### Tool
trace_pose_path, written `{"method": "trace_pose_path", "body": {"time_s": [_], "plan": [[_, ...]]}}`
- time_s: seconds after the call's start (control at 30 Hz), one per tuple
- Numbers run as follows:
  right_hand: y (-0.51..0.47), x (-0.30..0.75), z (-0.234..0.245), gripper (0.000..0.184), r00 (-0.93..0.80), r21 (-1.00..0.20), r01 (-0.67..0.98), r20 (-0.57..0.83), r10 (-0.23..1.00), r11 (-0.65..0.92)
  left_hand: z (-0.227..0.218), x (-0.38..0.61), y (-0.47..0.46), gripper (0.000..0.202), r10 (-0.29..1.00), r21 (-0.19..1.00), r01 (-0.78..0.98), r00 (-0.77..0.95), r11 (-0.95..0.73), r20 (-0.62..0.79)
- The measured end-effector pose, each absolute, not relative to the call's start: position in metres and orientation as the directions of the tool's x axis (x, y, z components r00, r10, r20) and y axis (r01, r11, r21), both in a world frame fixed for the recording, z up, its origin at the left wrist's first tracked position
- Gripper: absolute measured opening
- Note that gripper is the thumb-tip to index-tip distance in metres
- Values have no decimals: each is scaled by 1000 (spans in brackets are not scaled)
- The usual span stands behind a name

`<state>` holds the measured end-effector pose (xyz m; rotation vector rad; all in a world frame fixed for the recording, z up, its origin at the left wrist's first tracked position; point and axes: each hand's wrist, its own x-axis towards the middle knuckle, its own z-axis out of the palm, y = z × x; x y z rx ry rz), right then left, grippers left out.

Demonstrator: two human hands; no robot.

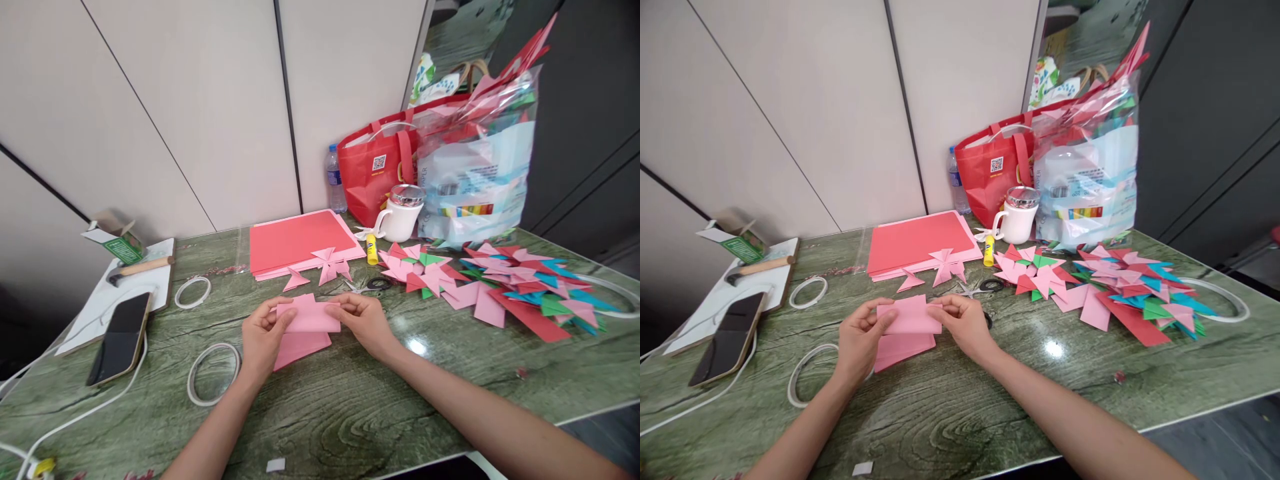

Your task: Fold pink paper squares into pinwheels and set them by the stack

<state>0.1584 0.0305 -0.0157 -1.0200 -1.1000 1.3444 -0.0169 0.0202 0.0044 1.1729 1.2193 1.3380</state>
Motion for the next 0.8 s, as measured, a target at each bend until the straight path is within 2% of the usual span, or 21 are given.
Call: {"method": "trace_pose_path", "body": {"time_s": [0.3,0.47,0.8], "plan": [[33,159,-17,20,-157,-993,-114,55,986,38,8,-16,20,24,994,997,24,-84,-69,70],[33,160,-16,18,-214,-995,-76,74,974,59,6,-17,21,25,999,995,85,4,-41,41],[33,160,-21,19,-300,-989,39,124,946,142,2,-15,19,18,989,969,217,110,-117,95]]}}
